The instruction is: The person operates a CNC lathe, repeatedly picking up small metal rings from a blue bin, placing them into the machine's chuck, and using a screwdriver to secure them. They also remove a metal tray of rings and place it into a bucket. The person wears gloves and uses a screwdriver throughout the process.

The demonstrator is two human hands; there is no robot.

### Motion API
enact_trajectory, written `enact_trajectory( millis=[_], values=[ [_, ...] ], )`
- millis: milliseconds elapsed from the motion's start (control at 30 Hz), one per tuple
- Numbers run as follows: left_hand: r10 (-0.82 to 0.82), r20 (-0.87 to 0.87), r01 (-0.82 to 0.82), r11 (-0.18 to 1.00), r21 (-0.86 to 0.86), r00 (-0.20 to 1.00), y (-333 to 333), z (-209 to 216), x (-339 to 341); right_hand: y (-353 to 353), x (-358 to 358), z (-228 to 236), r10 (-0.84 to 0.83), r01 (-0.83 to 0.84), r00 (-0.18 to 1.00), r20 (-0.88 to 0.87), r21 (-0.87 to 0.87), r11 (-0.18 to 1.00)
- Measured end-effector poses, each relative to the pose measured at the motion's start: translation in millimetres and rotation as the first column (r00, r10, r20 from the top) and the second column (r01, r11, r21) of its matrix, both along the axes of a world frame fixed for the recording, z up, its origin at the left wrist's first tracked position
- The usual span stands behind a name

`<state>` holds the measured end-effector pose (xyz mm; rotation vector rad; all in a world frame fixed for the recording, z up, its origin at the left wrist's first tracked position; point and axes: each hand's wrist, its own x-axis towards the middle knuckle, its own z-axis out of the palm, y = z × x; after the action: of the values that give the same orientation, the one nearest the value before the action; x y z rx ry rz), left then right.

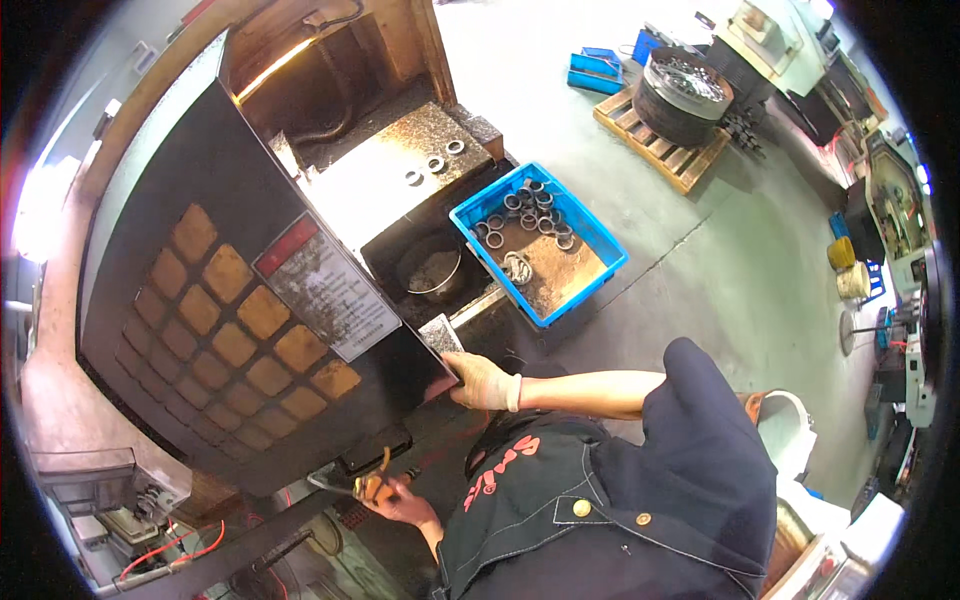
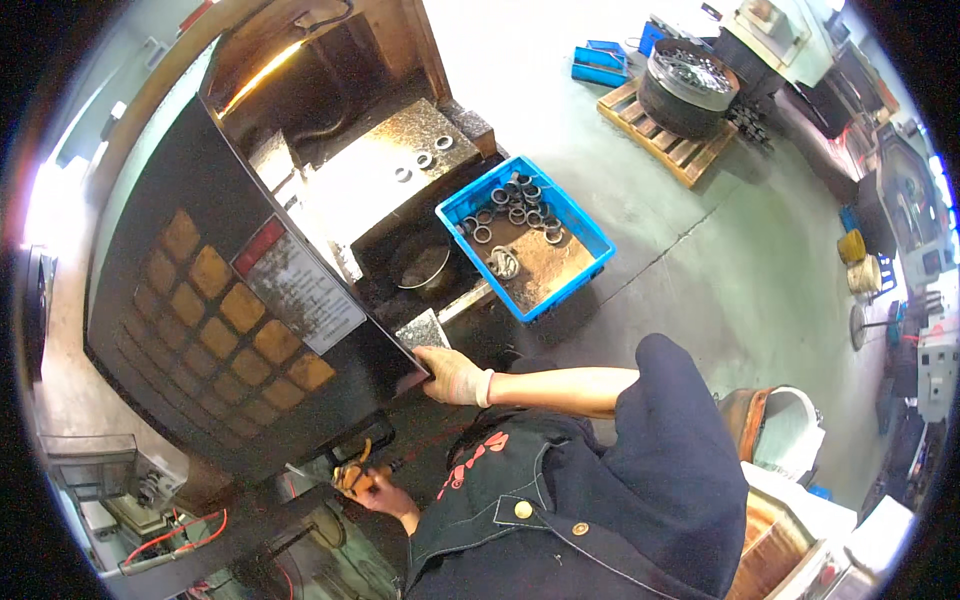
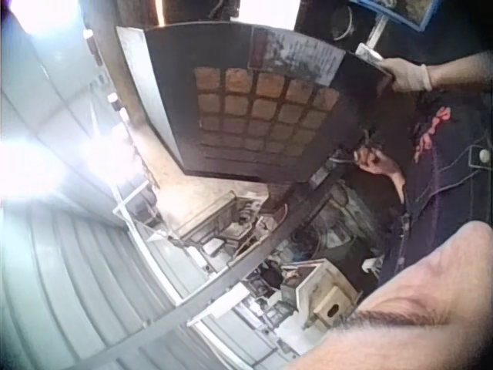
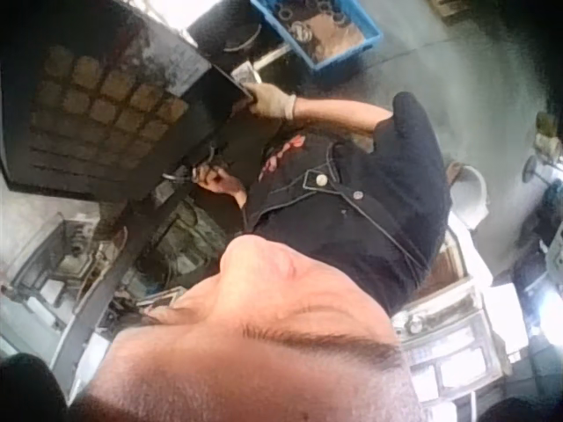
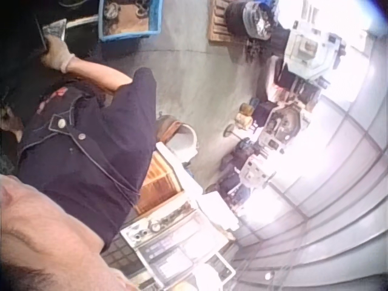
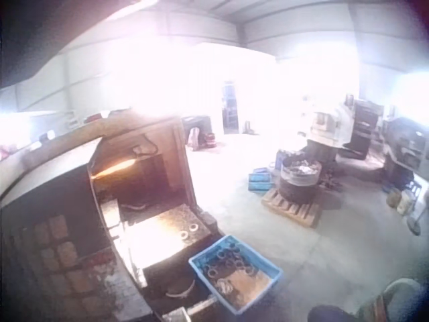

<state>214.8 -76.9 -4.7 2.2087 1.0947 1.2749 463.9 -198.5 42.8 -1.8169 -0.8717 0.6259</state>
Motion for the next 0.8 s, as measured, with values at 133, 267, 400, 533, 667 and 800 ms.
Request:
enact_trajectory(
  millis=[133, 267, 400, 533, 667, 800],
  values=[
    [-0.162, 0.494, 0.406, 0.802, -0.439, 0.854, -12, 40, 15, 3, -14, -4, -0.121, 0.122, 0.992, 0.027, -0.018, 0.992],
    [-0.347, 0.777, 0.829, 0.414, -0.376, 0.525, -11, 70, 32, 19, -23, -5, -0.074, 0.074, 0.997, 0.0, -0.039, 0.997],
    [-0.286, 0.869, 0.908, 0.014, -0.418, 0.405, -18, 98, 65, 41, -34, -8, 0.079, -0.078, 0.997, 0.023, -0.031, 0.996],
    [-0.295, 0.865, 0.866, -0.178, -0.467, 0.406, -21, 92, 103, 63, -15, -23, 0.462, -0.457, 0.875, 0.143, -0.07, 0.887],
    [-0.198, 0.889, 0.831, -0.318, -0.456, 0.412, -9, 107, 150, 37, 70, -13, 0.277, -0.285, 0.956, 0.097, 0.085, 0.955],
    [-0.461, 0.655, 0.771, 0.109, -0.628, 0.599, -5, 93, 164, -22, 218, -54, -0.323, 0.356, 0.896, 0.304, -0.056, 0.933]
  ],
)
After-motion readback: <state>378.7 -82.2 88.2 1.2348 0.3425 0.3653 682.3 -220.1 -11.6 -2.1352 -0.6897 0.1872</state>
